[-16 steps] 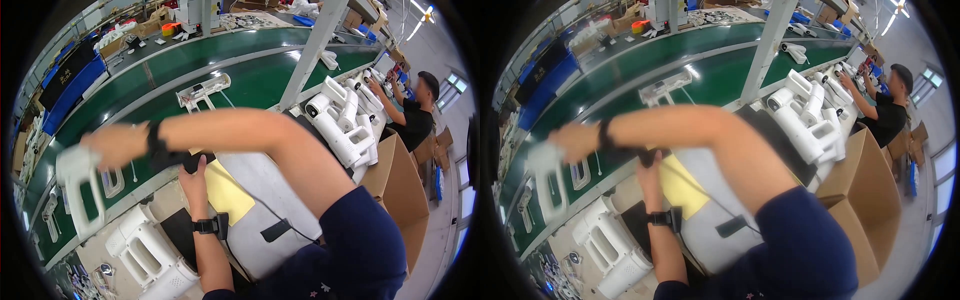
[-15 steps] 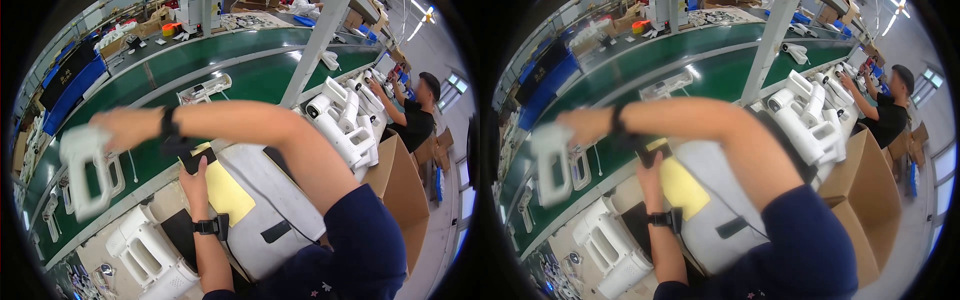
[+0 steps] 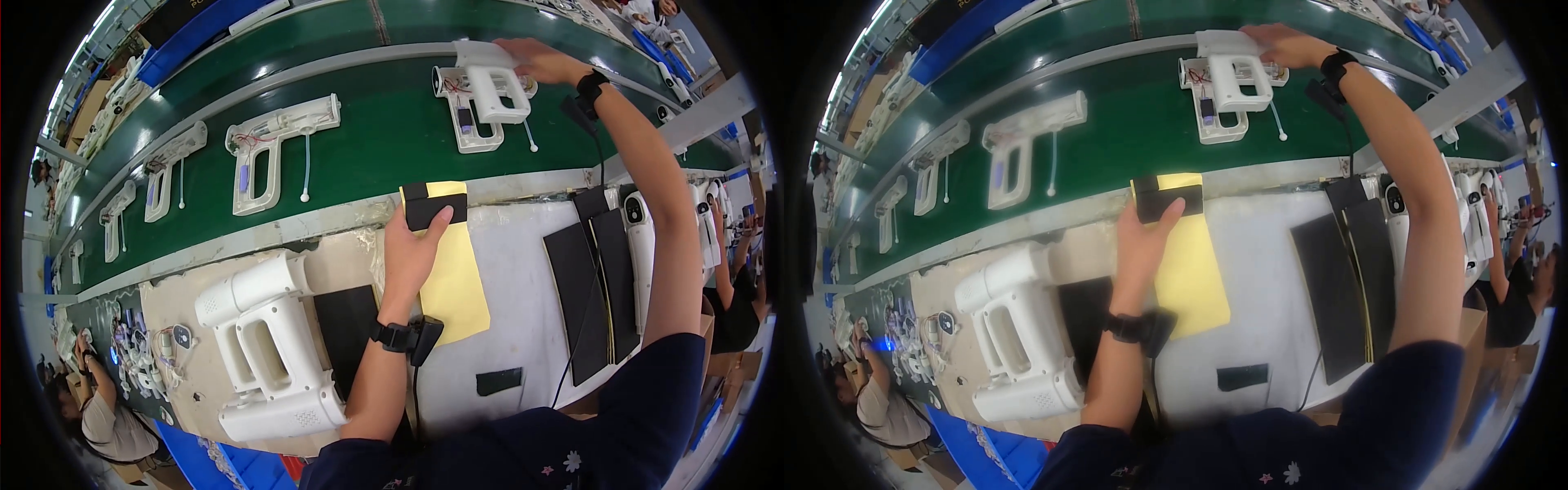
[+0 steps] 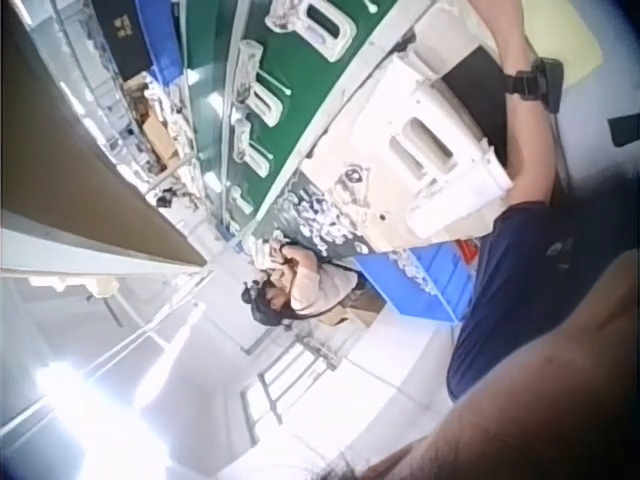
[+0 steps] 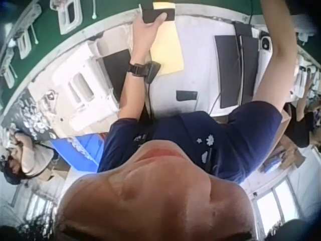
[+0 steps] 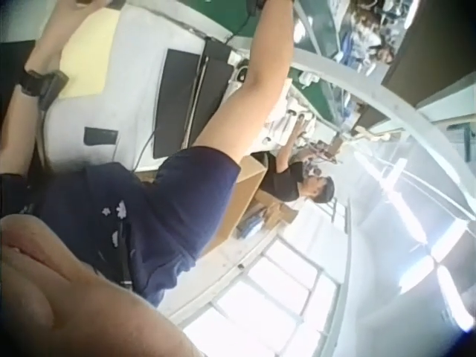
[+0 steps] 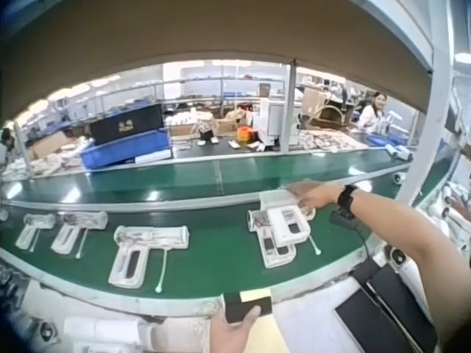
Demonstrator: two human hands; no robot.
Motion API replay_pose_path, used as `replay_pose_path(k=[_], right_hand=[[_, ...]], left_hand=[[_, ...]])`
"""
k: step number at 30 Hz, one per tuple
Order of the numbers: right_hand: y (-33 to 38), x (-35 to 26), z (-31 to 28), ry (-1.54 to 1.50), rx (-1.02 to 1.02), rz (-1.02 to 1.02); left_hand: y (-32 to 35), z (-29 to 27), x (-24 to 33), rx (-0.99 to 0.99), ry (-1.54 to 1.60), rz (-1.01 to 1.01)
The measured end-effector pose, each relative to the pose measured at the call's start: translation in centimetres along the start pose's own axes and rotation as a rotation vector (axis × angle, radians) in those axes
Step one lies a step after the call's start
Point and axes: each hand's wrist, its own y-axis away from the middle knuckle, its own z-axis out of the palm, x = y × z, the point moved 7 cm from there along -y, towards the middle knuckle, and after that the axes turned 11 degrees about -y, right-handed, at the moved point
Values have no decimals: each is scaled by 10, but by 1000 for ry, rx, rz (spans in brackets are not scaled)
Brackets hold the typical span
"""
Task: The person picks up a white plastic housing from a stack, peels a black adhesive strip from a yellow backing sheet, and presses the strip onto the housing. They then place the housing onto a moving conveyor belt and repeat the process.
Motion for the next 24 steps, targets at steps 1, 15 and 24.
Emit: replay_pose_path(k=[1, 15, 24], right_hand=[[-1, -1, 2, 2, -2, 1], [4, 7, 21, 16, -54, 12], [18, 3, 50, -89, 68, -73]], left_hand=[[0, 1, 0, -1, 3, -1], [0, 2, 0, -17, 34, 11], [4, 2, 3, -64, 63, -107]])
